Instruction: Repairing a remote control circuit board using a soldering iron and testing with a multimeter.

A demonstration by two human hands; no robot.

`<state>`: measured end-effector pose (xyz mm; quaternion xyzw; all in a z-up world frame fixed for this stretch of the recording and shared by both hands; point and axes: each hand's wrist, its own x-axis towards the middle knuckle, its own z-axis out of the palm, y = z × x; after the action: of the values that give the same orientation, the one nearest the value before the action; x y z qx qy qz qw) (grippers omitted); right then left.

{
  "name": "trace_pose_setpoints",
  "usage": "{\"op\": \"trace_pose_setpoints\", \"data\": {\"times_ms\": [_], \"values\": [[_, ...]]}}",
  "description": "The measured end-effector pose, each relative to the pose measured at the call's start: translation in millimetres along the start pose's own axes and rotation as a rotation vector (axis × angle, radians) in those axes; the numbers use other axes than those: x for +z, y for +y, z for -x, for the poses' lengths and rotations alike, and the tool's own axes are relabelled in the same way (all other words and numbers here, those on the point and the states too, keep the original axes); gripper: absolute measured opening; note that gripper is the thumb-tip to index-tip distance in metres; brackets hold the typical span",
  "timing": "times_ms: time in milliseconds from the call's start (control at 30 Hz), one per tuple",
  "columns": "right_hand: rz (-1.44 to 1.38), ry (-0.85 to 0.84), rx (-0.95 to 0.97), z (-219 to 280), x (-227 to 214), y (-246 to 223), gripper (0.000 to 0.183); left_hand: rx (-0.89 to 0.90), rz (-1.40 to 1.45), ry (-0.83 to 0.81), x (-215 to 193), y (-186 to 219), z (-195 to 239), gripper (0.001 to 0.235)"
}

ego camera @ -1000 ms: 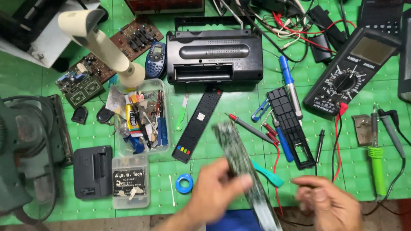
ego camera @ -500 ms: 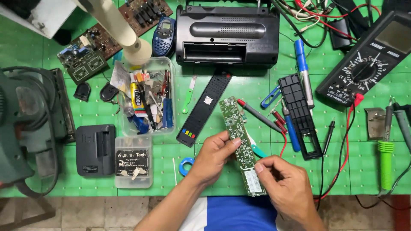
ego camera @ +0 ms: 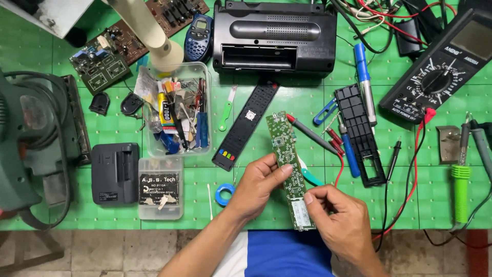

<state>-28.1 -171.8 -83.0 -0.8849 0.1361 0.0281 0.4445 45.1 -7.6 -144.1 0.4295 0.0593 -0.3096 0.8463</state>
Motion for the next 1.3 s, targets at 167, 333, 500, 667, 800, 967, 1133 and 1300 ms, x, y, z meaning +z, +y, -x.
{"op": "trace_pose_setpoints", "data": {"times_ms": [167,333,500,667,800,967,1133,1300], "values": [[0.041,0.040,-0.125,2.4,5.9,2.0,0.014,0.057,-0.039,0.014,0.1,-1.8,1.4,0.022],[0.021,0.035,-0.093,3.2,7.1,3.1,0.015,0.116,-0.088,-0.028,-2.5,-2.3,1.6,0.023],[0.015,0.027,-0.129,1.8,6.8,2.9,0.015,0.123,-0.130,-0.029,-3.3,-1.2,0.9,0.020],[0.031,0.017,-0.099,1.0,5.6,4.4,0.014,0.109,-0.145,-0.029,-2.1,1.4,0.6,0.017],[0.024,-0.006,-0.096,-0.9,4.6,6.2,0.014,0.118,-0.155,-0.019,-1.2,1.7,-0.7,0.019],[-0.026,-0.012,-0.094,-0.8,4.0,7.4,0.013,0.121,-0.147,-0.019,0.6,2.5,0.8,0.019],[0.006,-0.010,-0.147,3.6,-3.9,9.8,0.021,0.153,-0.373,0.013,12.2,26.6,17.1,0.016],[-0.072,0.054,-0.071,12.6,-15.6,10.7,0.030,0.036,-0.313,-0.027,42.7,57.3,65.3,0.038]]}}
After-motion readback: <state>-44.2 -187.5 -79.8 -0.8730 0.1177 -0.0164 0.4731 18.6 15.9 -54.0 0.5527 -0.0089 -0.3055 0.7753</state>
